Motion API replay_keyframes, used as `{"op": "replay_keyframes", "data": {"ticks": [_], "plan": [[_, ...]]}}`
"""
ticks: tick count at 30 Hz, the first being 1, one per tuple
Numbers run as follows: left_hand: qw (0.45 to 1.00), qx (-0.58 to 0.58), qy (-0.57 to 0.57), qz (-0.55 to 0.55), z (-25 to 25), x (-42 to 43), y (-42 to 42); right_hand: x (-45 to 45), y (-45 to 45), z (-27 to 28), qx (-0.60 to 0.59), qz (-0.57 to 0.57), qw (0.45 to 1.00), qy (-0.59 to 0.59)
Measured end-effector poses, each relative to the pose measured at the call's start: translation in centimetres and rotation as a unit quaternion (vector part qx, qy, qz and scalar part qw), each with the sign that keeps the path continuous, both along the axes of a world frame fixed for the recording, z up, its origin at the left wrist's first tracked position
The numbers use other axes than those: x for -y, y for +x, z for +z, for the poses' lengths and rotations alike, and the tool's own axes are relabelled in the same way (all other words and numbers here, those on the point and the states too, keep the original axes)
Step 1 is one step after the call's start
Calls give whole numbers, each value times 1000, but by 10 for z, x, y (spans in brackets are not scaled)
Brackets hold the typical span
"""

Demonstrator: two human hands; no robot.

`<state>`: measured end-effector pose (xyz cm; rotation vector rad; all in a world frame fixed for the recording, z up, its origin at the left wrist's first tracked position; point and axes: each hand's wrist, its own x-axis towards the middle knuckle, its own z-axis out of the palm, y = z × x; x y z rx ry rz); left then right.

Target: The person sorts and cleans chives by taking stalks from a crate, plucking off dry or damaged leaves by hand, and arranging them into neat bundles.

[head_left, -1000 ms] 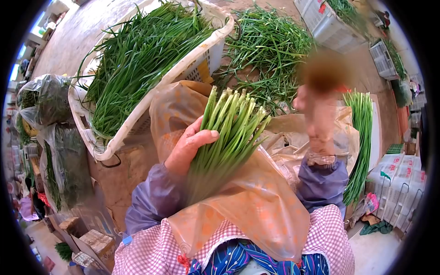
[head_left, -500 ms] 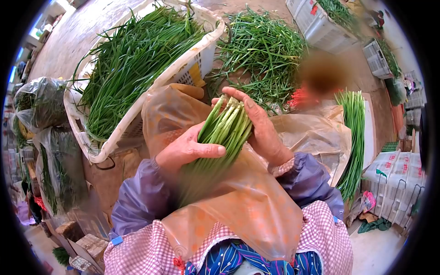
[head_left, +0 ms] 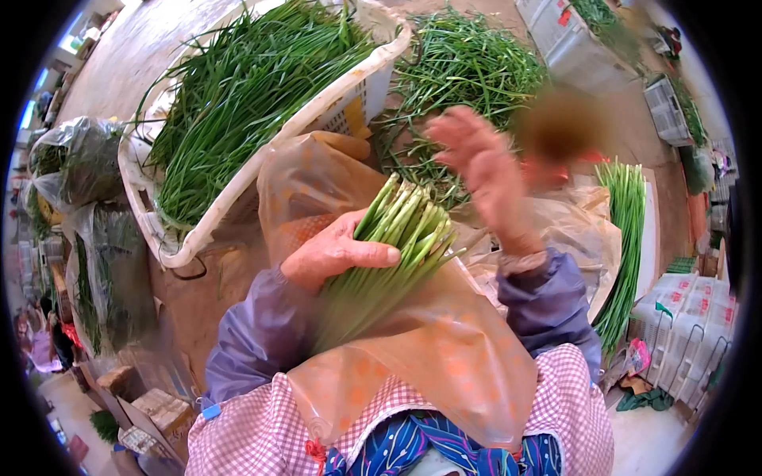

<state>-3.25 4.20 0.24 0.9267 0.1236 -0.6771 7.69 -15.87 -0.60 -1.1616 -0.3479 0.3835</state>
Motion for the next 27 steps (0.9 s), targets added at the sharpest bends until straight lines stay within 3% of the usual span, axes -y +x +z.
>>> {"op": "replay_keyframes", "data": {"ticks": [3,5,6,8,10,12,16,20,22,24,26,27], "plan": [[1000,5,9,27,-1,-4,2,33,11,-28,-99,-82,986,101],[999,7,-3,33,3,-3,5,40,-13,-35,-224,-21,974,-2],[999,5,-15,40,5,0,5,40,-20,-35,-227,-27,973,-4],[999,-5,-22,39,6,7,4,28,-34,-31,-217,69,973,-41],[1000,7,5,19,6,8,5,14,-30,-19,-181,16,982,-47],[999,12,30,-3,1,5,4,9,-16,-18,-37,138,978,-149],[999,-11,38,33,1,2,-1,-1,-8,-22,114,114,970,-181],[998,-16,-5,60,7,8,-2,4,-6,-15,169,126,945,-249],[999,-18,-1,47,6,8,1,5,-6,-8,117,154,959,-206],[999,-18,-6,40,0,5,0,4,-9,-6,-36,202,965,-164],[999,-19,-10,39,-2,3,-1,5,-8,-10,-46,216,964,-151],[999,-22,7,36,-3,4,-1,8,-6,-9,18,206,954,-216]]}}
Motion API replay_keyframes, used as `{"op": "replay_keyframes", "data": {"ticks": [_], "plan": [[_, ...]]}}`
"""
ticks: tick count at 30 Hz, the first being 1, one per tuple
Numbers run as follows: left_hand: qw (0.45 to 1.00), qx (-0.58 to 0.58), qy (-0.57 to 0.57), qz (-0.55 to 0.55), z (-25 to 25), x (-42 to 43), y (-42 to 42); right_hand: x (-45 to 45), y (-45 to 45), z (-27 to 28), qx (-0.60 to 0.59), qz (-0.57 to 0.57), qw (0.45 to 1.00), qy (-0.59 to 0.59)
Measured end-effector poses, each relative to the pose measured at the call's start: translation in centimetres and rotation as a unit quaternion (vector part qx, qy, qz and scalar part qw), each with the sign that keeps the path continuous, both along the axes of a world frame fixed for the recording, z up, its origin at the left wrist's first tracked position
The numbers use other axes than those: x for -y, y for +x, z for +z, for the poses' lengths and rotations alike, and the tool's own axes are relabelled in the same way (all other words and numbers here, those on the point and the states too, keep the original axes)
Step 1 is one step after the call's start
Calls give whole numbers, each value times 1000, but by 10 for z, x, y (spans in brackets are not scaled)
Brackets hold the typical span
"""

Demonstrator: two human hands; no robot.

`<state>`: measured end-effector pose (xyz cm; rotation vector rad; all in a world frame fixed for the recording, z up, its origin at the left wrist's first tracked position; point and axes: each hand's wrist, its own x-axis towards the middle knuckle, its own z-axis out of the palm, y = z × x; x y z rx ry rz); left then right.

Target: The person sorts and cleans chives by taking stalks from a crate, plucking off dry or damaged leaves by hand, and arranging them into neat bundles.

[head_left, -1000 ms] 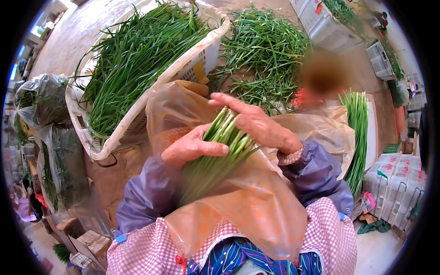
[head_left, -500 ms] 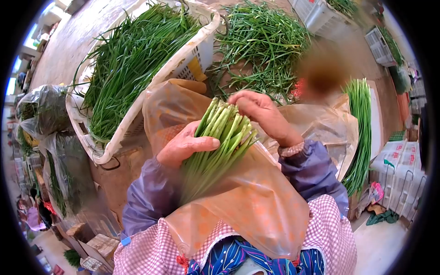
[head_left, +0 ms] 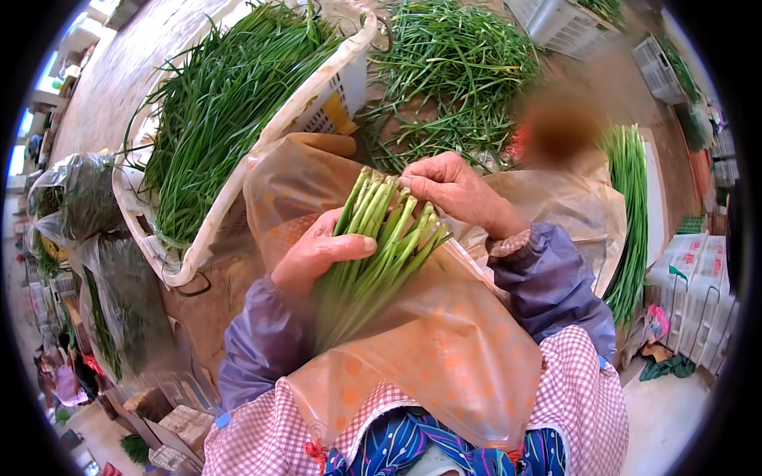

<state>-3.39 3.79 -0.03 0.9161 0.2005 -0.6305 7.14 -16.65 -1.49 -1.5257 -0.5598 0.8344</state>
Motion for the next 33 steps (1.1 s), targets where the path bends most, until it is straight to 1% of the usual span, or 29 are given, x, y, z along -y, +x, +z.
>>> {"op": "replay_keyframes", "data": {"ticks": [1,2,3,4,5,6,7,8,9,11,13,14,15,16,17,19,20,21,22,23,24,25,26,27,28,29,31,32,33], "plan": [[1000,-3,17,-4,0,0,0,2,2,1,78,4,996,-50],[1000,-3,16,-9,-2,-1,1,4,1,-5,106,-84,991,8],[1000,-3,15,-6,-1,-2,0,9,4,0,127,-179,976,15],[1000,-9,17,3,1,-1,0,16,12,3,65,-282,954,79],[1000,-14,18,10,3,0,0,32,30,-10,4,-336,933,133],[1000,-14,18,9,4,0,0,52,42,-15,-63,-266,919,284],[1000,-4,20,13,4,0,1,61,47,-17,-102,-232,900,355],[1000,6,22,16,5,-1,1,64,40,-21,-51,-281,926,246],[1000,6,21,16,6,0,2,59,25,-18,1,-325,936,132],[999,15,6,32,7,-1,2,49,-13,-29,-172,-205,955,127],[999,23,12,36,4,-1,2,36,-50,-38,-354,-72,901,241],[999,29,10,44,5,2,2,24,-58,-40,-357,-69,900,240],[998,36,10,51,6,3,2,11,-66,-41,-306,-68,912,265],[998,56,23,19,0,-1,5,-1,-70,-41,-252,-68,921,291],[998,58,28,19,1,-2,4,-8,-69,-39,-250,-66,920,295],[998,57,22,6,15,1,7,-21,-62,-26,-99,-87,955,265],[991,100,89,-19,21,3,9,-30,-60,-19,-104,-127,948,272],[983,136,122,-20,19,6,9,-43,-59,-21,-80,-147,937,305],[964,165,193,-72,18,5,10,-53,-56,-24,-46,-173,926,333],[936,205,257,-126,16,0,15,-55,-56,-18,-39,-181,933,309],[914,199,314,-160,19,-6,15,-56,-55,-12,-31,-189,939,285],[886,205,370,-190,24,-9,16,-62,-63,0,-82,-201,926,310],[892,212,360,-176,27,-9,18,-58,-61,15,-47,-209,942,257],[897,216,353,-159,28,-8,19,-40,-55,50,22,-173,977,119],[901,231,344,-126,18,-10,19,-38,-50,49,68,-153,981,100],[906,234,339,-92,9,-13,18,-53,-48,28,51,-170,965,192],[910,252,315,-95,10,-12,23,-67,-42,19,38,-234,931,277],[920,247,293,-85,10,-11,26,-62,-38,18,46,-239,930,277],[918,253,293,-87,24,-5,30,-51,-34,28,11,-236,926,293]]}}
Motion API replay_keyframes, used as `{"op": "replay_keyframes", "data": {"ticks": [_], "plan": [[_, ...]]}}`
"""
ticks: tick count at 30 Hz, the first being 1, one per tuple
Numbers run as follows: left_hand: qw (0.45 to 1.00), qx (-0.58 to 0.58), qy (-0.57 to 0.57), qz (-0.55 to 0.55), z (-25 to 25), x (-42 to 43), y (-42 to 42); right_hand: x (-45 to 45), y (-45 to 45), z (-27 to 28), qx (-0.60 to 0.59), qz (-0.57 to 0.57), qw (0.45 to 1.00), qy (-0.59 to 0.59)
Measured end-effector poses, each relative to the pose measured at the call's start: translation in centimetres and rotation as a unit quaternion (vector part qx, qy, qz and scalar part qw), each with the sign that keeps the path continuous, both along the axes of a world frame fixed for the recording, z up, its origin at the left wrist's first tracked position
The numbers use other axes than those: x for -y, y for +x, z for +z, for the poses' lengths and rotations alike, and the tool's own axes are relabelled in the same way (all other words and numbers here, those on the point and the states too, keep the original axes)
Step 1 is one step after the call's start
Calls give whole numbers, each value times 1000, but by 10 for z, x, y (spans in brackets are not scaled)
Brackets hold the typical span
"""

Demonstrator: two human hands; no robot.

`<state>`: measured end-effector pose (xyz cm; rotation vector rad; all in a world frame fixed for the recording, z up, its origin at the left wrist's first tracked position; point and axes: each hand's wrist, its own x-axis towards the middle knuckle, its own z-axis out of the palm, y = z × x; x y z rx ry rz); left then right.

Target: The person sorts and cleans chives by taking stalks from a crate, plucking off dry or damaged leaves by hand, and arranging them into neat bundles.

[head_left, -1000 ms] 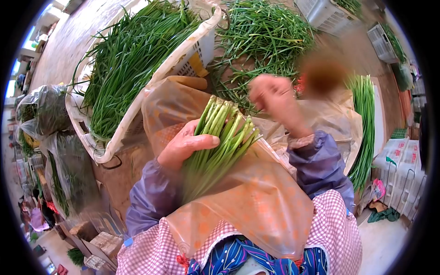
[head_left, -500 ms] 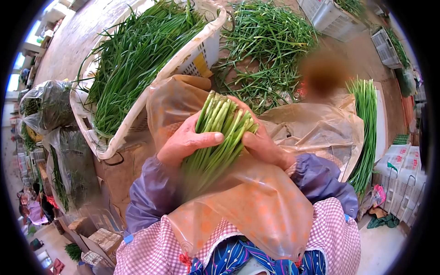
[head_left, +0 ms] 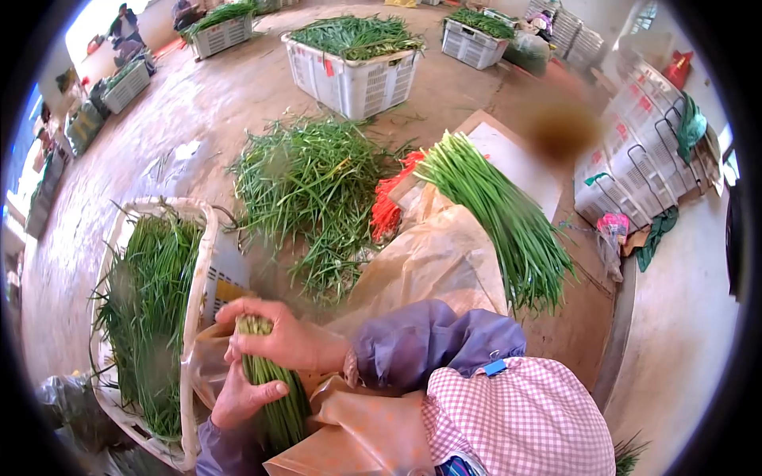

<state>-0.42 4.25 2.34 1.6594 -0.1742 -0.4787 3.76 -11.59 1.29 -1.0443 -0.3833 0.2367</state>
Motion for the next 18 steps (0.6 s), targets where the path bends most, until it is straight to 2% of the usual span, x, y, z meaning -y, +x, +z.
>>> {"op": "replay_keyframes", "data": {"ticks": [2,3,5,6,7,8,10,11,12,14,15,16,18], "plan": [[982,-129,-42,-129,29,6,5,17,14,18,-45,-2,998,43],[981,-114,-58,-148,17,2,6,30,26,28,-60,-19,996,64],[981,-122,-56,-139,10,2,-6,61,59,45,-3,-67,995,70],[982,-131,-54,-127,8,1,-10,83,79,55,34,-129,991,-8],[981,-136,29,-133,2,-3,-11,101,90,73,37,-141,989,22],[982,-135,28,-132,1,-3,-11,121,103,88,40,-167,984,37],[985,-69,56,-146,-3,-3,-12,156,124,114,101,-244,964,8],[983,13,127,-133,-11,-15,-12,167,132,119,154,-295,943,-25],[983,13,127,-133,1,-17,-11,167,131,122,155,-295,943,-25],[953,155,255,-48,45,-17,-3,162,127,135,270,-368,886,-84],[933,229,273,-43,53,-26,12,146,120,136,315,-380,863,-109],[908,303,288,-39,63,-33,29,130,126,127,379,-415,816,-136],[909,331,251,18,116,-17,50,96,108,136,544,-422,703,-180]]}}
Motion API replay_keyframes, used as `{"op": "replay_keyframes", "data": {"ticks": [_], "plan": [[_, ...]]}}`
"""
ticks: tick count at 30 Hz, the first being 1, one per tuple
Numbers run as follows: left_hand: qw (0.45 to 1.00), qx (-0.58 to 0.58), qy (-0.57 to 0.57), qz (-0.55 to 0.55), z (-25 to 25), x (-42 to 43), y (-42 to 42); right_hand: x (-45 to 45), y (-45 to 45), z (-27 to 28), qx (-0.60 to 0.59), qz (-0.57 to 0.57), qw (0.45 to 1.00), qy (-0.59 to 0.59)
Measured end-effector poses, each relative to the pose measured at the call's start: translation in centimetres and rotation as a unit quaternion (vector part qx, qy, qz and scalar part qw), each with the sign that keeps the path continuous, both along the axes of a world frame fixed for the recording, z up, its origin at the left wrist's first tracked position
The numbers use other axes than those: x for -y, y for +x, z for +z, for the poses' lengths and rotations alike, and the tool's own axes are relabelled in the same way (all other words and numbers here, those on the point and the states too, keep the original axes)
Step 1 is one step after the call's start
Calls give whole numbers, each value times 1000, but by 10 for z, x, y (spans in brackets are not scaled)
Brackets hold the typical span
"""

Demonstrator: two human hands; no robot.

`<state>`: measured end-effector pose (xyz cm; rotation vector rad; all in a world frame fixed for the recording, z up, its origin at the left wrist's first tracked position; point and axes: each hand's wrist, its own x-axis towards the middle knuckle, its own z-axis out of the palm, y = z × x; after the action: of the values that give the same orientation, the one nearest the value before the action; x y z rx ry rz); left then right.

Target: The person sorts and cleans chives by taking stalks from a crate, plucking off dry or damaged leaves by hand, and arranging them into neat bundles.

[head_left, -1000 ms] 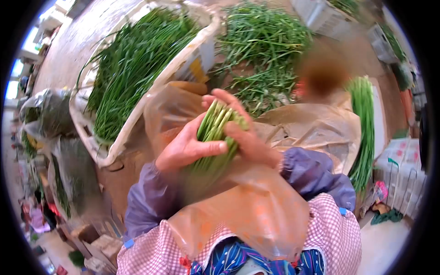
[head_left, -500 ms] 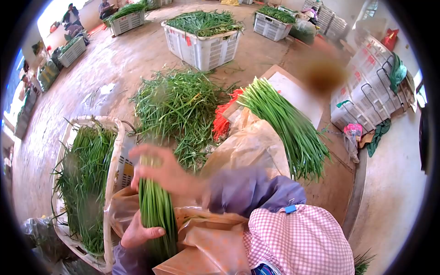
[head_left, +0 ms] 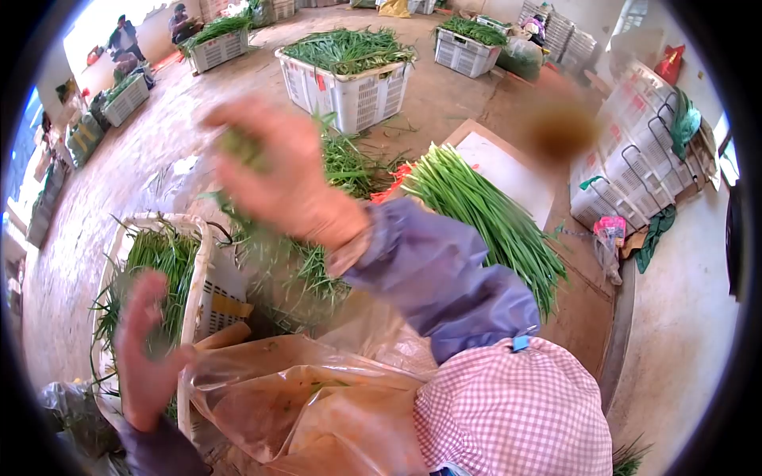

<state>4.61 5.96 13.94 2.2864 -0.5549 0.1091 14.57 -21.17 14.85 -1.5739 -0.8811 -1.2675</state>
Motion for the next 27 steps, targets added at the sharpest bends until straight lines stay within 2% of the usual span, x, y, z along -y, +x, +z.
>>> {"op": "replay_keyframes", "data": {"ticks": [1,2,3,4,6,7,8,9,10,11,12,13,14,15,16,17,18,19,20,22,24,26,27], "plan": [[996,54,-40,-50,21,4,13,-21,-5,4,16,65,998,6],[986,109,-80,-100,41,8,25,-47,-7,11,88,107,989,58],[980,111,-85,-140,64,14,31,-75,-9,22,174,146,965,130],[973,114,-90,-178,81,20,36,-88,-24,29,143,170,964,145],[968,57,-124,-213,102,17,46,-107,-50,38,112,275,930,216],[966,-65,10,-252,119,6,51,-114,-61,38,98,316,912,243],[949,-177,-12,-259,110,-2,44,-114,-72,30,-88,399,865,291],[924,-287,-33,-250,101,-9,36,-117,-81,21,-272,476,773,319],[893,-386,-48,-227,93,-15,27,-127,-80,1,-307,455,755,358],[833,-508,-175,-133,73,-4,9,-134,-85,-21,-390,444,713,379],[840,-469,-230,-144,37,-11,-4,-134,-90,-45,-424,426,724,338],[852,-499,-135,-82,-25,-43,-12,-132,-94,-69,-452,414,735,292],[821,-512,-233,-92,-74,-48,-29,-128,-98,-88,-541,432,673,260],[809,-498,-306,-68,-88,-29,-46,-132,-106,-104,-573,498,578,299],[791,-479,-376,-50,-104,-10,-61,-128,-110,-118,-584,490,583,280],[747,-482,-445,-112,-118,0,-72,-121,-116,-126,-618,461,593,230],[727,-480,-468,-148,-139,6,-74,-118,-118,-127,-626,456,593,219],[709,-495,-486,-130,-141,12,-81,-119,-123,-123,-653,412,598,214],[691,-509,-499,-122,-141,16,-83,-117,-119,-132,-650,424,604,179],[725,-471,-495,-86,-157,23,-83,-114,-111,-149,-658,435,595,154],[687,-507,-516,-68,-157,27,-82,-108,-100,-149,-665,418,613,85],[704,-486,-513,-67,-179,39,-75,-92,-83,-150,-650,374,662,4],[693,-489,-525,-76,-171,38,-77,-80,-69,-153,-627,336,702,-17]]}}
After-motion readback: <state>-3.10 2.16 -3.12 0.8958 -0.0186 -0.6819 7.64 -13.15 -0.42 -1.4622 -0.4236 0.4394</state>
